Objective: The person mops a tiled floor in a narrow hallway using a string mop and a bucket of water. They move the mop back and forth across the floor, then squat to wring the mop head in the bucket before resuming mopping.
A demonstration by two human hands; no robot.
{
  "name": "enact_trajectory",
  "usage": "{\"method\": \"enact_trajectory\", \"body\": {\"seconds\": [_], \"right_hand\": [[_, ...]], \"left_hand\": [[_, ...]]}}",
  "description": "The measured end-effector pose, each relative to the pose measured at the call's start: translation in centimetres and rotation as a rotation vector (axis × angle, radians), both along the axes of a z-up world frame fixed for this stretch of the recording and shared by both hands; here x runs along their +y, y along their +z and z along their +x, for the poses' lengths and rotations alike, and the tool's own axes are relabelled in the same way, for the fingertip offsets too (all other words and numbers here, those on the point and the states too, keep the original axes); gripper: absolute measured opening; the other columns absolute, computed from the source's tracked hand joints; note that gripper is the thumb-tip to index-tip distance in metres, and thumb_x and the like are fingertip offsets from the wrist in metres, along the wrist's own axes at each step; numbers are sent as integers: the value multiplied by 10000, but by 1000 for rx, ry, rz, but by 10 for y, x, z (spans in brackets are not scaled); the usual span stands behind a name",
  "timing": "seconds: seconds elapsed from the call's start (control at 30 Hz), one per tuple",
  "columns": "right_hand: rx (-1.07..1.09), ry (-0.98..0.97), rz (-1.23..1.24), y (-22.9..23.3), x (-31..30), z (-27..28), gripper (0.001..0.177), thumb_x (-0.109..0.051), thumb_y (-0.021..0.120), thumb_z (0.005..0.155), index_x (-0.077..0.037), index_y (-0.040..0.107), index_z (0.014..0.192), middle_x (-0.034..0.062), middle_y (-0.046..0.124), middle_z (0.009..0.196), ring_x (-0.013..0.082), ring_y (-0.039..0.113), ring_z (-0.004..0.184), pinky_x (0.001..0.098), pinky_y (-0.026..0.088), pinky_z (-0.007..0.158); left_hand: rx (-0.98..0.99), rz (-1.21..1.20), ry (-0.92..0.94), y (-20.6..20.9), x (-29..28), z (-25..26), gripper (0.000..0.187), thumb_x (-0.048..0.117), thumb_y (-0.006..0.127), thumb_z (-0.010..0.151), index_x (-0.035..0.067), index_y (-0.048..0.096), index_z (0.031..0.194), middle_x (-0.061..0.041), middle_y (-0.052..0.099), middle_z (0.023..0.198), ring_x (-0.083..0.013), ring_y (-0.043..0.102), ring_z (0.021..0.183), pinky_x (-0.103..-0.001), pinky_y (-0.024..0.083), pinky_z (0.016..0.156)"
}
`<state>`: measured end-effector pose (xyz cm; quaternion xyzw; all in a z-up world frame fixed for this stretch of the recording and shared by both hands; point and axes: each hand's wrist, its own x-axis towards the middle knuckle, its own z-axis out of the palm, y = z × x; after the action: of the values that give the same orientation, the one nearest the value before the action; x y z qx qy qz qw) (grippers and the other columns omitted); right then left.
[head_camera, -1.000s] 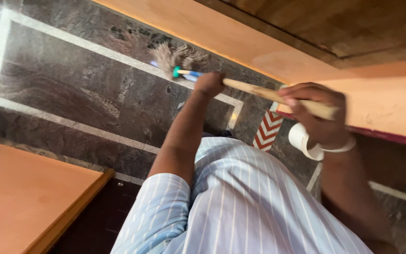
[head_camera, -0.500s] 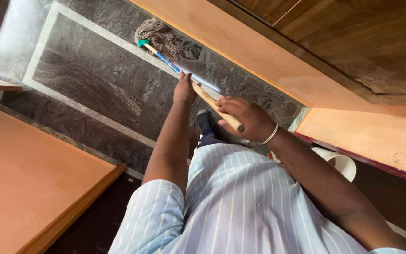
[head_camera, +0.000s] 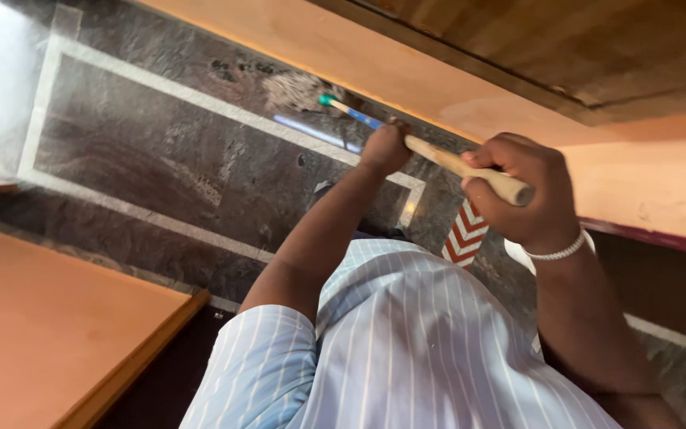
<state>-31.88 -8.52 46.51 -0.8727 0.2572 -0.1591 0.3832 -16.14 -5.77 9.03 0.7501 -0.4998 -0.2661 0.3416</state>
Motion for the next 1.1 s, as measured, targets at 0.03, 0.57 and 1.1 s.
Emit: {"method": "enact_trajectory", "body": {"seconds": [0.03,0.57,1.1], "right_hand": [[28,-66,10,7,-1,-12,141,-40,711,830,33,673,944,137,717,919,188,714,819,300,542,738],[45,-240,-166,33,12,-47,102,-7,747,833,5,649,808,105,629,775,222,598,641,321,457,605],[-224,267,333,-61,-12,80,102,-41,736,944,-21,650,892,95,750,970,231,756,1080,360,623,966]], "left_hand": [[28,28,-45,7,-9,-19,170,197,668,837,105,737,962,-195,745,987,-408,713,958,-506,573,853],[-77,200,-555,106,-17,-83,269,484,677,850,260,760,974,-44,782,965,-276,746,909,-448,572,829],[-104,387,-151,17,68,158,185,322,679,923,203,734,1053,-79,777,994,-304,745,908,-456,589,825]]}}
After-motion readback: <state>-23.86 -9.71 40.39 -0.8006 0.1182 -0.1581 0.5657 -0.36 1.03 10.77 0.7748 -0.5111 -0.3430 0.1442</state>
